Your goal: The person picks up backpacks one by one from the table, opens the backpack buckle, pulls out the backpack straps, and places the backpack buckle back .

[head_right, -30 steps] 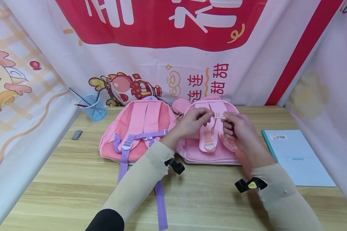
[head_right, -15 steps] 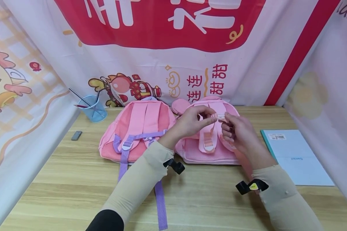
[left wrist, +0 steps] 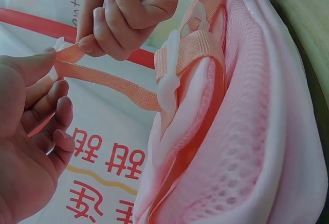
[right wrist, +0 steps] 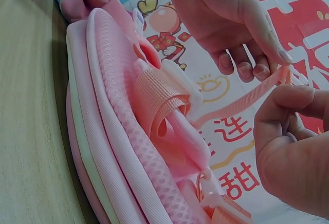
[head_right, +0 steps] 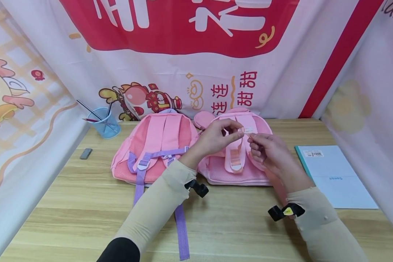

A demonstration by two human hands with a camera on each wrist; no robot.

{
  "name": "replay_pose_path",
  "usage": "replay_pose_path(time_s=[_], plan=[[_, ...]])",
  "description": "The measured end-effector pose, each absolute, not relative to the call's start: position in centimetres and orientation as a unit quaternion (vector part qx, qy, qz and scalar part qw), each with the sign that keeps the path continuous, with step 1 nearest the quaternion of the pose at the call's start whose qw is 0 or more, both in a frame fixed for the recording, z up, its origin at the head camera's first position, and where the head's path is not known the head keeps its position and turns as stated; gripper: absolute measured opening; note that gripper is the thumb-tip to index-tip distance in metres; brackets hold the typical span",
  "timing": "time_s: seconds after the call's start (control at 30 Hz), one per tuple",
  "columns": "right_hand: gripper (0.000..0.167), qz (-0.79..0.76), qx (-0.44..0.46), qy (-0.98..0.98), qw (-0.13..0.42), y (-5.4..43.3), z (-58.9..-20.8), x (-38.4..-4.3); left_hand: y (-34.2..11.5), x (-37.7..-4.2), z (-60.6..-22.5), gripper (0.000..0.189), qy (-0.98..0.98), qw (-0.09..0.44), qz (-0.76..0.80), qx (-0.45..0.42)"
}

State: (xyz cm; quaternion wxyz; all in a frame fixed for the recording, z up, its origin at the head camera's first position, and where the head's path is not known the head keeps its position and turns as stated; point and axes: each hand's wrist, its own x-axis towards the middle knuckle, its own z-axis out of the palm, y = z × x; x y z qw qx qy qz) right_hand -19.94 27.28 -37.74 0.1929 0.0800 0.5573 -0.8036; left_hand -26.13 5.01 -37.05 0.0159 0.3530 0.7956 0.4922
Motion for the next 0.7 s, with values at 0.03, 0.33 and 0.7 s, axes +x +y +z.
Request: replay_pose_path(time_s=[0.03, 0.33, 0.7], plan=[[0.025, -0.804, 0.082, 0.556, 0.192, 27.2, -37.71, -19.93, 5.01, -26.15, -37.09, 0.02, 0.794, 0.017, 0.494, 0.354], [0.029, -0.804, 0.088, 0.556, 0.19, 26.4, -37.49, -19.88, 5.01, -26.16, -37.18, 0.022, 0.792, 0.026, 0.494, 0.357], [0.024, -0.765, 0.066, 0.614, 0.183, 27.22, -37.71, -19.99, 5.0, -26.0, -37.25, 0.023, 0.798, 0.018, 0.492, 0.348]])
